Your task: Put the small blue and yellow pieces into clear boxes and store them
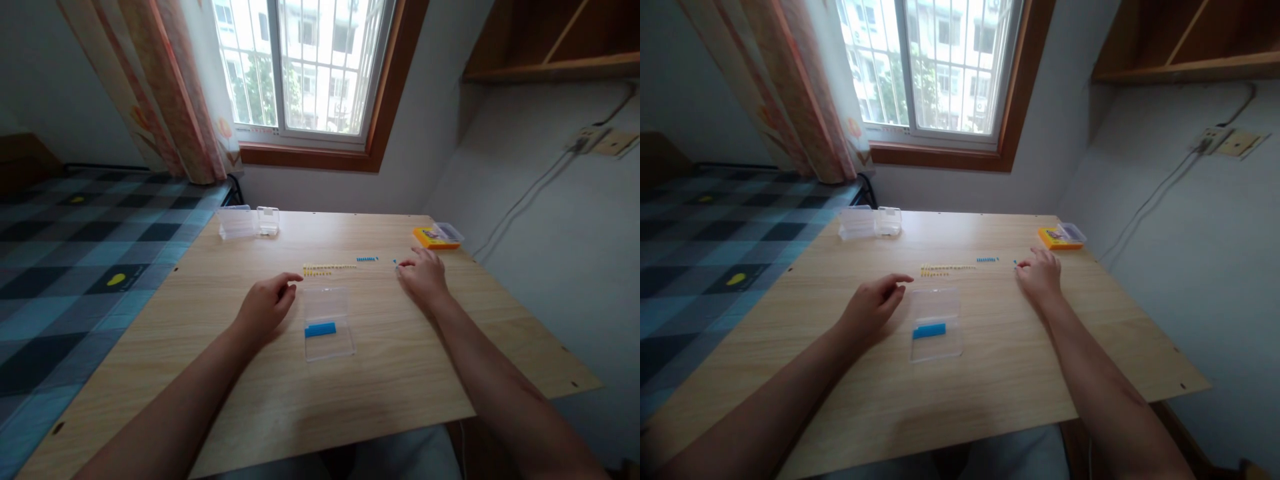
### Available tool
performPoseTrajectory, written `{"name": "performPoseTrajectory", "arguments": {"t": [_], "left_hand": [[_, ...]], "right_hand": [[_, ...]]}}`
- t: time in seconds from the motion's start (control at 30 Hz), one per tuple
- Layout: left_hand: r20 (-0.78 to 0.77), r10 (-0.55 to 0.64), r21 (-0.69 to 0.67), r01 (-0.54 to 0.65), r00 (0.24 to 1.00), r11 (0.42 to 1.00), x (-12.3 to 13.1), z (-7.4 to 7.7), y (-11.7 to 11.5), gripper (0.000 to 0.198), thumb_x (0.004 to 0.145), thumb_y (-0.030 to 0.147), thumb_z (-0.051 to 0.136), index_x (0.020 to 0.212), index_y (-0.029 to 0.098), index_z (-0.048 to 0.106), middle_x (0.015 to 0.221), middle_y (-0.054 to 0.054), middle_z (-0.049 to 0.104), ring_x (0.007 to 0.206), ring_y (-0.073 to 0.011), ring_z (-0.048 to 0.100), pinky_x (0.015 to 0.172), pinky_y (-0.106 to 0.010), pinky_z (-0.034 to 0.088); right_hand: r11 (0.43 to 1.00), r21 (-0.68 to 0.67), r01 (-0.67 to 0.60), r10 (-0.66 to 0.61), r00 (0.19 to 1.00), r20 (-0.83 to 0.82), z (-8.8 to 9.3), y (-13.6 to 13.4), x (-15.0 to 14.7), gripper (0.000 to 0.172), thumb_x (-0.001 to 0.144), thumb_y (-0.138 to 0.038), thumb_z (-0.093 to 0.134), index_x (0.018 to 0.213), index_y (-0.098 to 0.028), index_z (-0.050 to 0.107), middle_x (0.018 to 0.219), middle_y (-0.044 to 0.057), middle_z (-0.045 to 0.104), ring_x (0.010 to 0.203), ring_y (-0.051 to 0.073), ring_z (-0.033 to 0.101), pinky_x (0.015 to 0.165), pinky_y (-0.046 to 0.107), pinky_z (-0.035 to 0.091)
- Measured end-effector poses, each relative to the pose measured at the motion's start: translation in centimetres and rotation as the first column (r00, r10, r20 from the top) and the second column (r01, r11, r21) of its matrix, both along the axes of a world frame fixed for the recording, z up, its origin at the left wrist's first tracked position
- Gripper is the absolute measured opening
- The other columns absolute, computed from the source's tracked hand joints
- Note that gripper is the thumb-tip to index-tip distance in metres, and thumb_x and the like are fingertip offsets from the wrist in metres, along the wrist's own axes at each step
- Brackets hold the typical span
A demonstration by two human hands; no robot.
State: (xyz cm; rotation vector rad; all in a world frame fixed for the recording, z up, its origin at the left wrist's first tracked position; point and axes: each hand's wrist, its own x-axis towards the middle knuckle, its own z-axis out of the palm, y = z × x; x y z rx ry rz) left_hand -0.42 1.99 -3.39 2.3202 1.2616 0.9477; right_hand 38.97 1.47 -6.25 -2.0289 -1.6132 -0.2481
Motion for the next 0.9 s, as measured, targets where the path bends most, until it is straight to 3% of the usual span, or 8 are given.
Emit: {"name": "performPoseTrajectory", "arguments": {"t": [0.1,0.2,0.3,0.4,0.5,0.67,0.8,0.9], "left_hand": [[0.007,0.004,0.004,-0.004,1.000,1.000,0.1,0.2,-0.1,0.027,0.092,0.027,0.051,0.105,0.019,0.073,0.052,0.007,0.048,0.049,-0.0108,0.043,0.055,-0.025,0.032],[0.000,-0.031,-0.005,0.031,1.000,1.000,0.1,0.6,-0.3,0.027,0.095,0.033,0.050,0.104,0.019,0.071,0.054,0.006,0.052,0.050,-0.0111,0.046,0.056,-0.025,0.033],[-0.048,-0.079,-0.041,0.077,0.996,0.996,0.1,0.9,-0.5,0.030,0.096,0.040,0.051,0.105,0.019,0.070,0.058,0.005,0.056,0.054,-0.0121,0.049,0.058,-0.025,0.034],[-0.102,-0.127,-0.112,0.116,0.987,0.987,0.3,1.0,-0.7,0.030,0.094,0.042,0.055,0.106,0.019,0.069,0.061,0.004,0.059,0.055,-0.0129,0.052,0.058,-0.025,0.033],[-0.160,-0.173,-0.167,0.146,0.972,0.975,0.5,1.0,-1.0,0.027,0.091,0.043,0.059,0.100,0.019,0.068,0.060,0.004,0.058,0.056,-0.0136,0.052,0.057,-0.026,0.032],[-0.228,-0.215,-0.218,0.166,0.950,0.962,0.6,1.2,-1.3,0.025,0.089,0.043,0.061,0.081,0.019,0.064,0.061,0.003,0.060,0.056,-0.0138,0.051,0.055,-0.026,0.029],[-0.215,-0.247,-0.229,0.197,0.945,0.953,0.4,1.1,-1.3,0.021,0.089,0.040,0.062,0.084,0.020,0.067,0.061,0.003,0.060,0.056,-0.0138,0.052,0.055,-0.027,0.030],[-0.209,-0.268,-0.238,0.217,0.941,0.947,0.3,1.0,-1.2,0.019,0.088,0.038,0.061,0.089,0.021,0.070,0.062,0.003,0.061,0.057,-0.0137,0.053,0.056,-0.026,0.031]], "right_hand": [[0.945,0.125,-0.303,0.315,0.945,-0.093,2.0,-1.6,-1.4,0.016,0.085,-0.029,0.065,0.082,-0.019,0.078,0.102,0.012,0.074,0.100,0.026,0.065,0.095,0.041,0.049],[0.784,0.099,-0.613,0.618,0.758,-0.208,3.6,-3.7,-4.4,0.017,0.091,-0.030,0.062,0.086,-0.020,0.076,0.082,0.006,0.071,0.074,0.018,0.064,0.066,0.029,0.050],[0.606,0.017,-0.795,0.776,0.586,-0.233,4.1,-5.5,-8.2,0.015,0.091,-0.023,0.062,0.089,-0.020,0.076,0.078,0.003,0.070,0.068,0.014,0.061,0.062,0.025,0.046],[0.498,-0.059,-0.865,0.841,0.498,-0.210,3.7,-6.5,-11.1,0.015,0.091,-0.021,0.062,0.088,-0.021,0.076,0.078,0.001,0.069,0.067,0.012,0.060,0.064,0.024,0.043],[0.477,-0.149,-0.866,0.849,0.498,-0.174,3.1,-7.0,-12.4,0.015,0.090,-0.019,0.063,0.087,-0.023,0.077,0.076,0.000,0.068,0.066,0.012,0.058,0.064,0.025,0.039],[0.525,-0.225,-0.821,0.818,0.560,-0.134,2.6,-7.3,-12.9,0.016,0.088,-0.017,0.062,0.087,-0.024,0.077,0.079,0.000,0.070,0.067,0.013,0.059,0.064,0.025,0.037],[0.566,-0.253,-0.784,0.798,0.599,-0.072,2.7,-7.5,-13.1,0.017,0.088,-0.018,0.062,0.087,-0.025,0.078,0.079,0.000,0.071,0.067,0.013,0.059,0.062,0.026,0.036],[0.549,-0.257,-0.796,0.810,0.582,-0.073,3.1,-7.6,-12.8,0.017,0.089,-0.020,0.062,0.092,-0.025,0.079,0.080,0.001,0.072,0.066,0.013,0.059,0.062,0.026,0.036]]}}
